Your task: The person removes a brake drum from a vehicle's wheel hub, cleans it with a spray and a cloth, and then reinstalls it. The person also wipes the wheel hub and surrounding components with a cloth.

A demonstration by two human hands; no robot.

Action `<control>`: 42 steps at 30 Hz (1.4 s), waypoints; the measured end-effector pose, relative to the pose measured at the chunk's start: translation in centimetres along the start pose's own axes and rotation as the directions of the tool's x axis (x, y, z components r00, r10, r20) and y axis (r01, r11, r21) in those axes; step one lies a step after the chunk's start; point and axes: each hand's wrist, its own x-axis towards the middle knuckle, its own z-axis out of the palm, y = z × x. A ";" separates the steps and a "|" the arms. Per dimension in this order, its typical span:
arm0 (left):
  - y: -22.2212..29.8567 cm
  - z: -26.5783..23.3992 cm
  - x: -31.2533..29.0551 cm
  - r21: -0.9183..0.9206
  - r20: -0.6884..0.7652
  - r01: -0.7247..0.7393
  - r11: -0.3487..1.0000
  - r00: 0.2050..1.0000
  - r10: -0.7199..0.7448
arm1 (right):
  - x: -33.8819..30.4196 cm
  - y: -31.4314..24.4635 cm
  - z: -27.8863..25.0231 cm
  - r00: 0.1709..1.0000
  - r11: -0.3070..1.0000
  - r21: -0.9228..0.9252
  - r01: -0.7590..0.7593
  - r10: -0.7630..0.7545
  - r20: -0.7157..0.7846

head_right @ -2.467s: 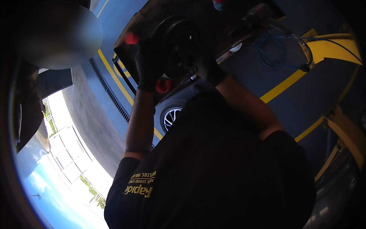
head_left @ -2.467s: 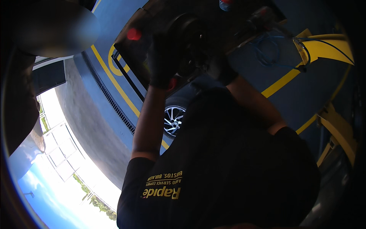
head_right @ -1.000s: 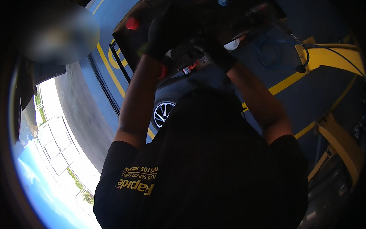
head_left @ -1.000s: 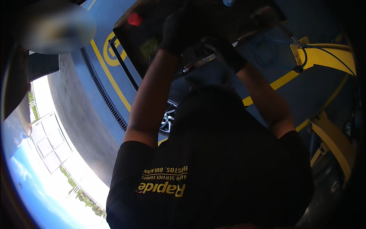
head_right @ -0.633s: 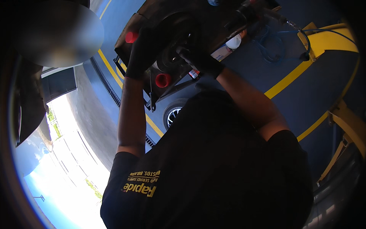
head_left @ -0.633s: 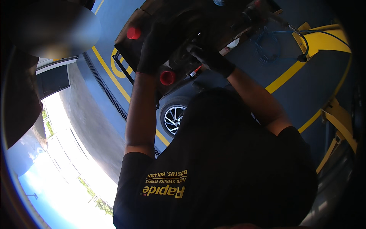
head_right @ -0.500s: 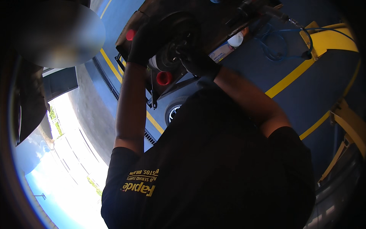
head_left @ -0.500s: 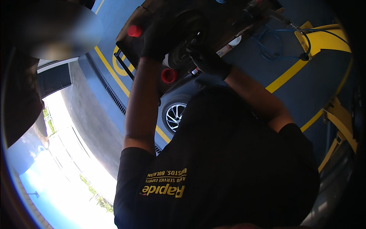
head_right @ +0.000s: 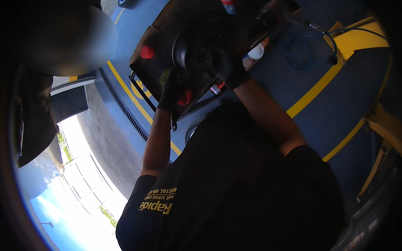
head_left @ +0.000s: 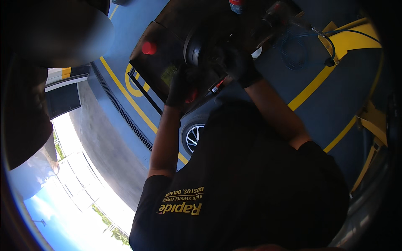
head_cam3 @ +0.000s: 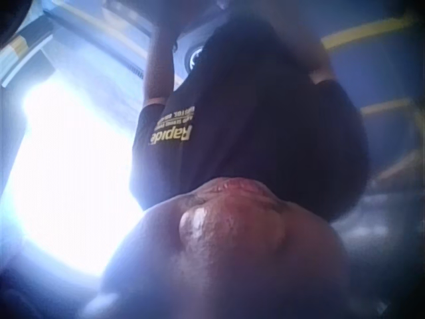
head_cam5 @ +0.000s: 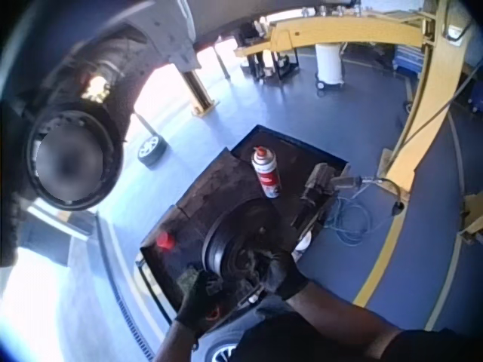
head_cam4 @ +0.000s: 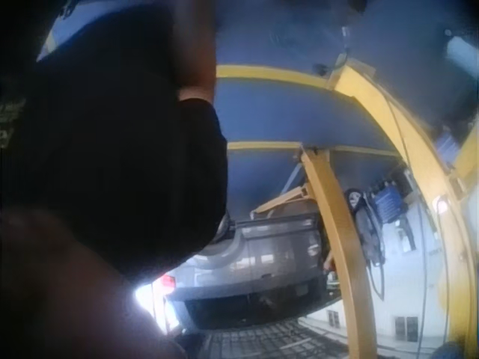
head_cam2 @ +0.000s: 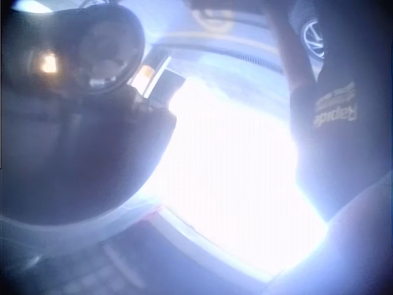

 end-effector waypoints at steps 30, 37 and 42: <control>9.5 -8.8 8.2 -0.329 -0.246 -0.359 0.873 0.926 0.288 | -4.0 3.0 6.7 0.990 0.904 -0.413 0.105 -0.055 0.130; 8.2 -6.5 9.0 0.449 -0.138 -0.455 0.769 0.815 0.563 | -2.9 3.0 3.5 0.901 0.985 -0.138 -0.106 0.154 0.407; 3.7 0.1 -4.9 0.144 -0.517 -0.175 0.974 0.826 0.225 | -2.5 4.0 1.6 0.946 0.989 -0.040 -0.143 0.149 0.287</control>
